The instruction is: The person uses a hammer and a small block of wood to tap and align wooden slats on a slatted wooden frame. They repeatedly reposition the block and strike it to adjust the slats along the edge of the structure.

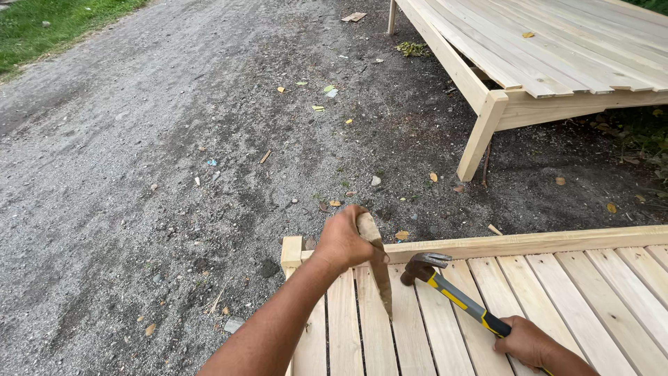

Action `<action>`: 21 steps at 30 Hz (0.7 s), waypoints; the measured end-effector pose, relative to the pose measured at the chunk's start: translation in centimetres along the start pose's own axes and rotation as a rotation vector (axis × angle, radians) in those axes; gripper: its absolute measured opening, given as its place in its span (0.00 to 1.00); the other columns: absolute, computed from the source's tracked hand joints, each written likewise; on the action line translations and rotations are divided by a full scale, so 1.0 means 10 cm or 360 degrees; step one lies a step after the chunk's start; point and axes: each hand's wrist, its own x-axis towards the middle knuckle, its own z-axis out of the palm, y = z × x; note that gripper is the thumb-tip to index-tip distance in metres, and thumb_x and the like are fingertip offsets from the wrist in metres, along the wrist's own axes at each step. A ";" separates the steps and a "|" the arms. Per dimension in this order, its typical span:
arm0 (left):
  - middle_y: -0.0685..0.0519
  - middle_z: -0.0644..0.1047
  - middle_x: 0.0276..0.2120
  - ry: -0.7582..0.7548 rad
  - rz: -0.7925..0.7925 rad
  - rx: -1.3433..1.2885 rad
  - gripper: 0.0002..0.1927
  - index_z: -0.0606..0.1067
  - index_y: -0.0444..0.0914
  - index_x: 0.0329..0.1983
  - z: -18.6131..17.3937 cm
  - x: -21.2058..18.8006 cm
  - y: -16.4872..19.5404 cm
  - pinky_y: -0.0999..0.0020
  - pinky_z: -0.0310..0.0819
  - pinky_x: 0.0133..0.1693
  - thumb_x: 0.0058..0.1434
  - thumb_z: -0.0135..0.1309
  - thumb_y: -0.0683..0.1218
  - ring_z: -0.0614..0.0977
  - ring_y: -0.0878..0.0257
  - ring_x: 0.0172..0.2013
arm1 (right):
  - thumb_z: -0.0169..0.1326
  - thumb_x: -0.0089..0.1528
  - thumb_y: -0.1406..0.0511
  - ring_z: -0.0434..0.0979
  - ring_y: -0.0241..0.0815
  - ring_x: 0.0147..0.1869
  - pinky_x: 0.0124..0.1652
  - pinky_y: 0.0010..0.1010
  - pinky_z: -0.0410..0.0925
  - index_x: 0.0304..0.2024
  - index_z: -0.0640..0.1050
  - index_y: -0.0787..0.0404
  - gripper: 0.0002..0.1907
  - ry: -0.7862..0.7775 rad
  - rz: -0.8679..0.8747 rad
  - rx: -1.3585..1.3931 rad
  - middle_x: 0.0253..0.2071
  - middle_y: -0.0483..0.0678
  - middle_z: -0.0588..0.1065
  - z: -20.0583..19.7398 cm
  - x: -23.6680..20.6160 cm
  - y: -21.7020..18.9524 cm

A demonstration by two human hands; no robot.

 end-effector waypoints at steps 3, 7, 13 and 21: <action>0.48 0.83 0.44 0.0147 0.0116 0.0019 0.50 0.72 0.36 0.60 -0.33 0.06 -0.11 0.68 0.79 0.52 0.30 0.79 0.48 0.86 0.59 0.45 | 0.68 0.56 0.67 0.77 0.41 0.35 0.43 0.32 0.71 0.56 0.80 0.60 0.25 0.0062 -0.0118 0.0013 0.32 0.49 0.78 0.04 -0.05 -0.02; 0.49 0.83 0.43 -0.0018 0.0124 0.0246 0.48 0.73 0.39 0.60 -0.51 0.01 -0.05 0.64 0.83 0.48 0.30 0.77 0.47 0.86 0.58 0.44 | 0.65 0.55 0.64 0.78 0.43 0.38 0.44 0.35 0.71 0.53 0.81 0.59 0.23 0.0182 -0.0216 -0.0152 0.33 0.50 0.77 0.10 -0.03 0.04; 0.48 0.83 0.44 0.0081 -0.0007 0.0186 0.50 0.72 0.39 0.62 -0.59 -0.01 -0.21 0.66 0.80 0.54 0.33 0.79 0.52 0.86 0.59 0.46 | 0.68 0.55 0.57 0.83 0.40 0.46 0.51 0.30 0.72 0.57 0.81 0.57 0.28 0.0192 -0.0152 -0.0269 0.36 0.48 0.80 0.41 0.13 0.11; 0.48 0.81 0.50 0.0190 -0.0185 0.0171 0.46 0.73 0.47 0.63 -0.55 0.03 -0.35 0.63 0.79 0.56 0.37 0.77 0.56 0.84 0.57 0.50 | 0.72 0.55 0.55 0.82 0.38 0.44 0.51 0.26 0.69 0.57 0.81 0.60 0.30 0.0124 -0.0221 0.0002 0.34 0.49 0.80 0.80 0.19 -0.06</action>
